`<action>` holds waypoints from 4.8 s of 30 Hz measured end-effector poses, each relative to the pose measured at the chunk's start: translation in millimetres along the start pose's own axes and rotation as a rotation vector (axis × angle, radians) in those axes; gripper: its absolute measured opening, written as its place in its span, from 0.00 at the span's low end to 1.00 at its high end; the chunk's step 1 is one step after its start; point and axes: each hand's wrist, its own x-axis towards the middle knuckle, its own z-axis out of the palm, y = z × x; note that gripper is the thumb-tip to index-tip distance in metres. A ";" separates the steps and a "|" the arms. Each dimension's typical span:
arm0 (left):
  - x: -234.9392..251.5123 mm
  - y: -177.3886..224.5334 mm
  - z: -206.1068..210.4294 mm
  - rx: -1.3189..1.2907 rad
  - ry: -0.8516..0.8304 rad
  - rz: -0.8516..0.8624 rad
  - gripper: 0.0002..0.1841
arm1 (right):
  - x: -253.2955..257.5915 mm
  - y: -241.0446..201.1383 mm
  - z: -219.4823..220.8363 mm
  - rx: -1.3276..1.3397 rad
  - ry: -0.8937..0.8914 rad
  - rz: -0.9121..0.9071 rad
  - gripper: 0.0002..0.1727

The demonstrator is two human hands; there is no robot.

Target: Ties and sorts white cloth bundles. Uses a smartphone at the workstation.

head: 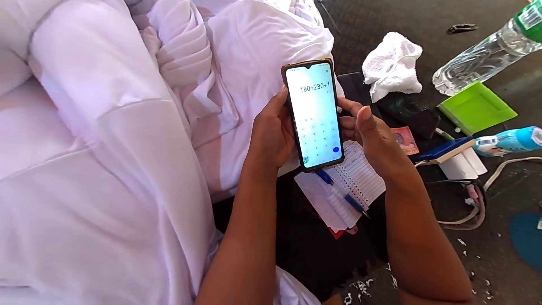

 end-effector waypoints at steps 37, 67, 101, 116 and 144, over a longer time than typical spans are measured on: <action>-0.2 -0.2 -0.3 0.008 -0.002 -0.003 0.24 | -0.5 -1.8 -4.0 -0.019 0.006 -0.022 0.43; 1.3 -0.4 -0.7 0.007 0.007 0.003 0.23 | -1.6 -2.7 -4.2 -0.042 -0.003 -0.010 0.44; 0.7 0.1 0.0 -0.004 -0.001 -0.005 0.23 | -1.1 -3.1 -3.9 -0.055 0.002 -0.009 0.42; 0.5 0.5 0.0 0.008 0.003 -0.012 0.23 | -1.1 -2.3 -3.8 -0.030 -0.002 -0.012 0.43; -1.0 0.5 1.6 0.025 0.020 -0.002 0.24 | -1.1 -0.8 -3.9 -0.039 0.017 -0.045 0.42</action>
